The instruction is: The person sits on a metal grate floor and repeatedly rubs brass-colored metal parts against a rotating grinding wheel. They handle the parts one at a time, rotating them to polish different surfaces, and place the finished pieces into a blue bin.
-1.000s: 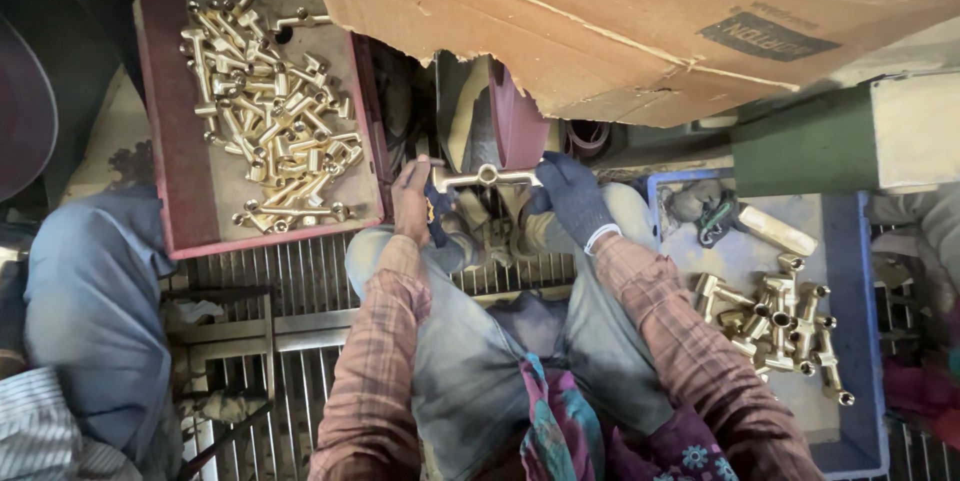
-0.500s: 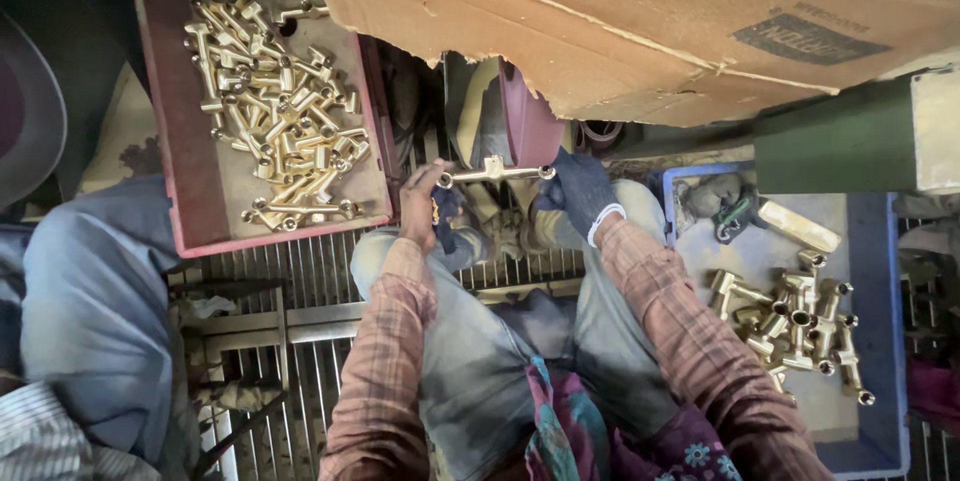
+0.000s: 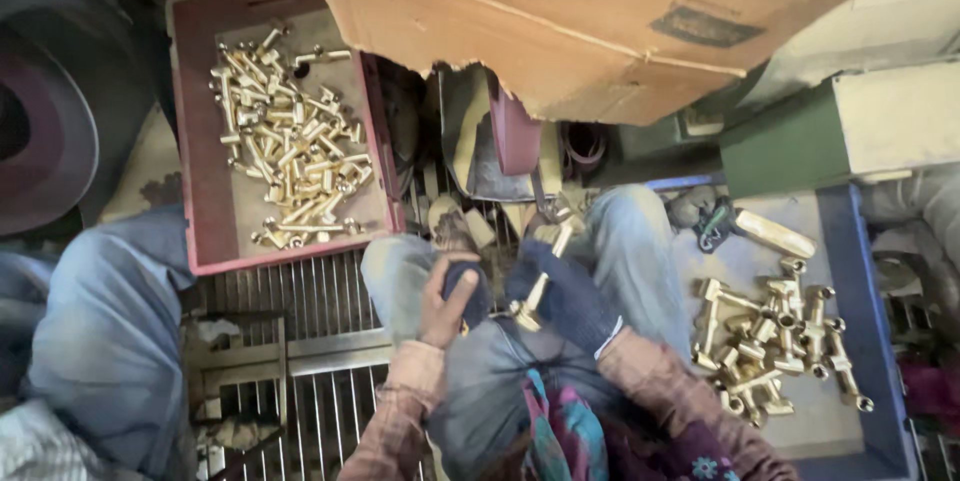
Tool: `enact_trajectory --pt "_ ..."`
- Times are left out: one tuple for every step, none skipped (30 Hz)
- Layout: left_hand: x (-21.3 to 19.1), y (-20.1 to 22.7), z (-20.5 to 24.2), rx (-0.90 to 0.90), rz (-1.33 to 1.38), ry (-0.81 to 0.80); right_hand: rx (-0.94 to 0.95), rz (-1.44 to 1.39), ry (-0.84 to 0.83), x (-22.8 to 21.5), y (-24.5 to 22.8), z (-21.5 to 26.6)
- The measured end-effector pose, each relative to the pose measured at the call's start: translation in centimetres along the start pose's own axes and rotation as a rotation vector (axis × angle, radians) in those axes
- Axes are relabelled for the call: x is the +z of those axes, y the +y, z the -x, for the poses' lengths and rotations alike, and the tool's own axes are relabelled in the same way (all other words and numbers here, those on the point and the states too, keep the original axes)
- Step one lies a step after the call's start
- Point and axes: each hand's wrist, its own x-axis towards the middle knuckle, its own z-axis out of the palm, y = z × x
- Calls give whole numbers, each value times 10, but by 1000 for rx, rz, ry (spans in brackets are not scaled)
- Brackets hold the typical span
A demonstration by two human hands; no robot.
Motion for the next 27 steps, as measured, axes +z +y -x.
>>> enact_trajectory --pt "2 2 5 -60 70 36 98 -167 8 -4 -5 13" --pt "4 2 5 -121 139 73 198 -333 17 -8 -9 26" --pt "5 3 -5 -163 209 112 280 -494 34 -15 -9 29" --pt "2 4 -16 -169 234 120 362 -656 49 -21 -8 32" --pt "1 3 -17 -196 265 131 464 -816 52 -25 -6 40" --pt "0 2 -15 -223 296 141 435 -810 -50 -30 0 45" --pt "2 4 -19 -235 339 146 395 -801 -141 -38 8 42" --pt "5 6 -25 -246 383 151 356 -790 -232 -45 15 43" --pt "5 10 -37 -247 421 152 295 -661 -197 -47 17 43" --pt "6 13 -50 -273 431 159 235 -531 -160 -47 20 44" --pt "10 12 -56 -318 444 180 188 -405 -144 -45 24 47" --pt "14 10 -64 -363 457 202 189 -314 -149 -44 31 45" --pt "20 6 -71 -372 523 139 193 -225 -161 -44 38 42" --pt "26 3 -80 -380 589 75 195 -136 -173 -45 46 37" --pt "29 1 -88 -377 654 11 145 -134 -137 -46 54 30" --pt "29 -1 -91 -366 658 -26 95 -134 -102 -49 60 23" --pt "30 -2 -95 -352 658 -69 44 -133 -59 -51 67 15" --pt "30 -4 -100 -337 659 -111 119 -267 -7 -54 73 6" --pt "33 -6 -104 -298 597 -90 198 -398 47 -56 79 -3" --pt "37 -9 -109 -258 535 -69 277 -529 101 -58 85 -11" --pt "40 -12 -113 -220 470 -46 237 -547 119 -58 90 -20" --pt "45 -17 -119 -236 485 5 198 -564 137 -57 95 -31" --pt "50 -23 -125 -255 499 56 161 -582 153 -56 99 -40" --pt "55 -30 -130 -274 513 108 165 -527 157 -54 103 -46" --pt "58 -37 -137 -321 551 129 167 -471 164 -54 107 -53" --pt "61 -45 -144 -367 588 150 168 -415 171 -52 110 -59" --pt "64 -54 -148 -415 628 173 198 -448 172 -49 113 -64"
